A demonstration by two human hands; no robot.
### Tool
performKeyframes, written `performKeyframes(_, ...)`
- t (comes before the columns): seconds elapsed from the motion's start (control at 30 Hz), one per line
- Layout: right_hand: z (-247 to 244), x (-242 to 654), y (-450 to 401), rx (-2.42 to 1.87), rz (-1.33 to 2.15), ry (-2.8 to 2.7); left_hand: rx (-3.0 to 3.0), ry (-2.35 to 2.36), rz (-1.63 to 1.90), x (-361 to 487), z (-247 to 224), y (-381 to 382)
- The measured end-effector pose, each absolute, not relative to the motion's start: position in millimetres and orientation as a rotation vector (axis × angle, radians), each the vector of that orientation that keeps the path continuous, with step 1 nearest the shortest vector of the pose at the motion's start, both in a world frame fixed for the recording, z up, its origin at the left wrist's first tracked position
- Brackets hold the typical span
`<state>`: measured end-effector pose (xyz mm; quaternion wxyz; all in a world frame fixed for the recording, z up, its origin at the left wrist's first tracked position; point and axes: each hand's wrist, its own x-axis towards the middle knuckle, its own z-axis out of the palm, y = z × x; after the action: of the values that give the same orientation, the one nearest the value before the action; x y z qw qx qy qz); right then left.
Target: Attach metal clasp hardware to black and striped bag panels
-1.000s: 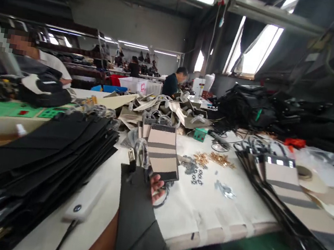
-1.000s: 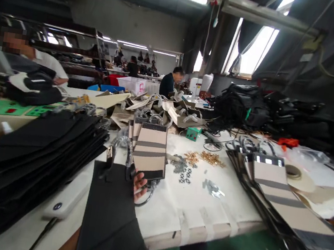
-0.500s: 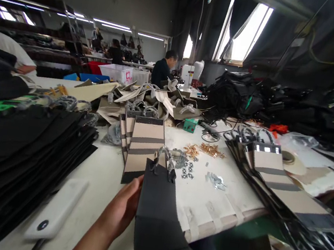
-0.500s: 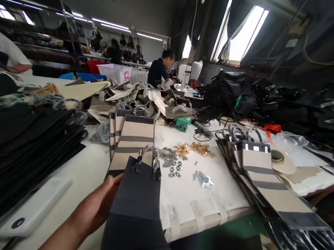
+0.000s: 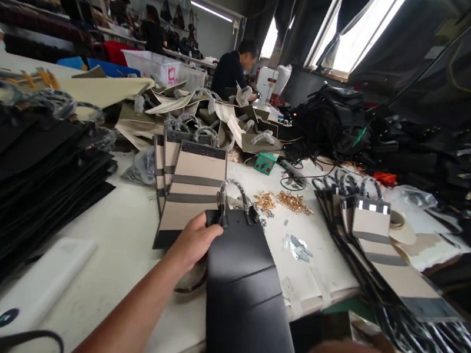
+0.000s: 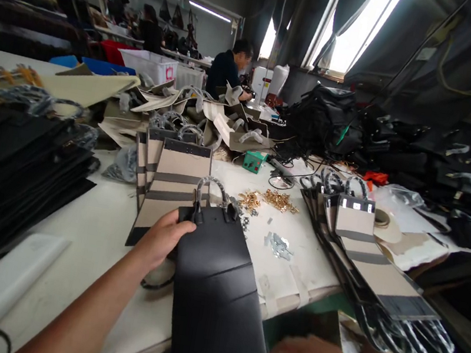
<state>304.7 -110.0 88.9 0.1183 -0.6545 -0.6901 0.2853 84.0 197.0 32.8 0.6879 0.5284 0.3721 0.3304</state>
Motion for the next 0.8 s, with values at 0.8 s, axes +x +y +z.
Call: performKeyframes(0.8, -22, 391, 157, -2.418, 0.22, -1.322, 1.299, 0.832, 0.785, 83, 6, 236)
